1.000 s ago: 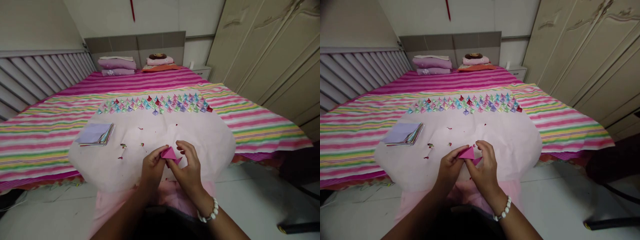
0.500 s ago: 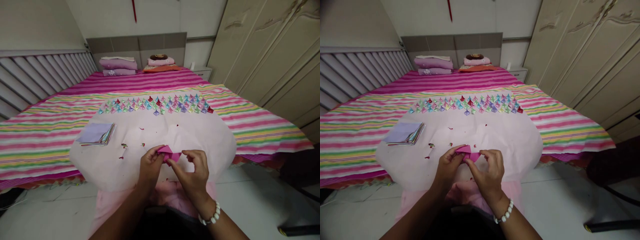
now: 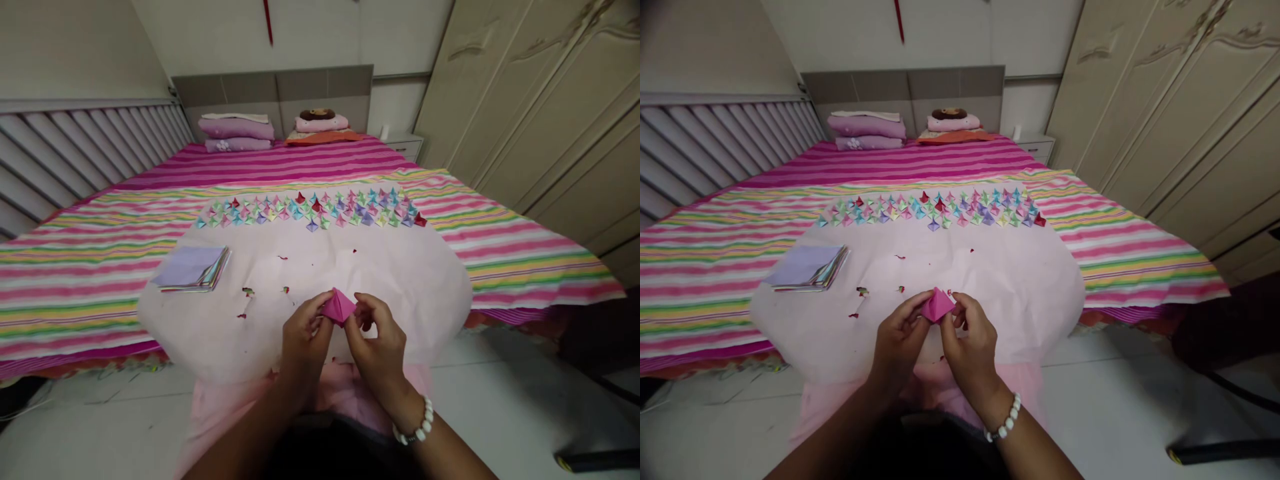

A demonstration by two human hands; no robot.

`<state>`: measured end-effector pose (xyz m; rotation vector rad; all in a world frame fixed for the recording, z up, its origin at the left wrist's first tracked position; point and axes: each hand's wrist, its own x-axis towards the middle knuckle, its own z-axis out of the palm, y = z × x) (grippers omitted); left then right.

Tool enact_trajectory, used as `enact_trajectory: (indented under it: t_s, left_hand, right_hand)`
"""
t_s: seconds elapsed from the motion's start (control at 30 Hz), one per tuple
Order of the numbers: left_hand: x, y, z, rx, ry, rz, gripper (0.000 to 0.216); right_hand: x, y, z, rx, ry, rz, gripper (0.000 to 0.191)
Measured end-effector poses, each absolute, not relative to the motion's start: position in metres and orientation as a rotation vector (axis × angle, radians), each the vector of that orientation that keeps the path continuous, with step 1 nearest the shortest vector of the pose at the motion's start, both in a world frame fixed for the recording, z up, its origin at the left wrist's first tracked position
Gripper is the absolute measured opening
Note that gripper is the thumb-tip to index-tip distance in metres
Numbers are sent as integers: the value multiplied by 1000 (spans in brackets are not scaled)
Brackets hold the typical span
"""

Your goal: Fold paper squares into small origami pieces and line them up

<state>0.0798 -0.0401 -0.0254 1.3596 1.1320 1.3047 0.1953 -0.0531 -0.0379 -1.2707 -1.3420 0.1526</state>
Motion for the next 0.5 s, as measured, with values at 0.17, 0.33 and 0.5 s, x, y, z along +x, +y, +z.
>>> enact_trajectory:
  t_s: [0.17,0.33,0.5]
  left_hand:
    - [79,-39,-28,1354,1048,1241,36]
    - [75,-40,-22,1234,933,1143,41]
    - [71,-36,-22,1084,1015,1147,35]
  right_hand:
    - [196,-53,-39,-1248,-1332,203,28]
    - [195,-53,-40,-1257,-1264,272,26]
    - [196,-54,-41,-1251,-1280,281,27]
